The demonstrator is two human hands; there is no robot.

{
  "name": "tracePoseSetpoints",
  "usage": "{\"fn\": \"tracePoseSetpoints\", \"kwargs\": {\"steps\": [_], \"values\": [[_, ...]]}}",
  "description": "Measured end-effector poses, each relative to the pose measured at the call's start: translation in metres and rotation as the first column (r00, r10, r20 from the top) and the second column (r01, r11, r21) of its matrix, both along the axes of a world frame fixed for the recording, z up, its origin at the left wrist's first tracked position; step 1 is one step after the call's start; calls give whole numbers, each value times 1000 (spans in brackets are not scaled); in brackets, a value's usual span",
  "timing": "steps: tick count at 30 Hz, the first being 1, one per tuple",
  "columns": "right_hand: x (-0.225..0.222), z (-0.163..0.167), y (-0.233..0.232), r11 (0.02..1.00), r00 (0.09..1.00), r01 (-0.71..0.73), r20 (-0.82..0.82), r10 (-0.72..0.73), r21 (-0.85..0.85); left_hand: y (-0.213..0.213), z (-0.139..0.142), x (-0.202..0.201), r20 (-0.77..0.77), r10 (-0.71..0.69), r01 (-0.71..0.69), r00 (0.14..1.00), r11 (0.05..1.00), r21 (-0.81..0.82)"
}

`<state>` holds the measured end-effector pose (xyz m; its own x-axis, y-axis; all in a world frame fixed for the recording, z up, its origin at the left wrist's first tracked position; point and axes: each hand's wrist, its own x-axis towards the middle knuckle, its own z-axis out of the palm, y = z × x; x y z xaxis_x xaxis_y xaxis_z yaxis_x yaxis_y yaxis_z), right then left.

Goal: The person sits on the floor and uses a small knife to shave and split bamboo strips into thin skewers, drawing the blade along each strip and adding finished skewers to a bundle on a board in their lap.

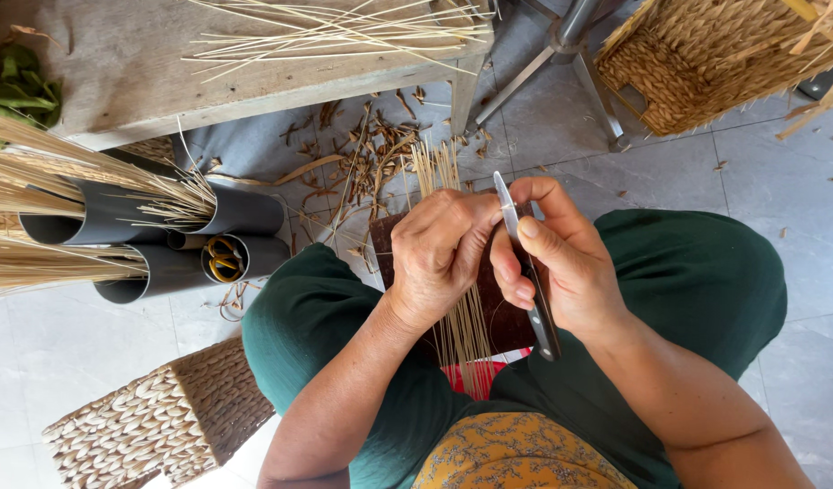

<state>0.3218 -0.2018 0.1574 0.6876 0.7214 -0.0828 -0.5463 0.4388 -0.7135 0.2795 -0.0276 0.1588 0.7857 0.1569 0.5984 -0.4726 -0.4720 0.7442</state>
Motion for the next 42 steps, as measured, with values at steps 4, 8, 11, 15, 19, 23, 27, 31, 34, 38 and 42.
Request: {"fn": "tracePoseSetpoints", "kwargs": {"steps": [4,8,11,15,19,23,27,31,34,38,42], "values": [[1,8,-8,999,999,40,18,-40,-26,6,2,0,-92,-111,108,990,993,-39],[1,12,-13,1000,998,29,51,-29,-10,6,3,0,-91,-76,73,993,997,-37],[4,1,-3,1000,1000,-27,-12,27,-6,6,3,2,-109,-23,27,994,999,32],[9,-10,1,1000,1000,-10,-24,10,-28,9,11,2,-152,-5,7,988,1000,12],[9,-8,1,999,1000,1,-25,-2,-47,21,24,-6,-117,68,-62,991,997,56],[3,-11,12,997,998,-40,-44,37,-72,21,27,-1,-9,43,-40,999,980,196],[-1,-25,19,991,997,-75,-23,73,-109,23,23,0,-34,23,-19,999,993,113],[-9,-61,48,933,978,-203,-17,208,-296,28,21,-1,-31,20,-22,999,998,-65],[-18,-85,64,885,947,-320,-128,293,-339,41,22,4,-39,66,-72,997,979,-193],[-10,-86,56,905,954,-294,-158,256,-307,64,22,10,-108,-175,84,979,818,-569],[13,-60,43,951,964,-229,-182,192,-210,65,15,7,-330,-133,73,934,980,-187]]}}
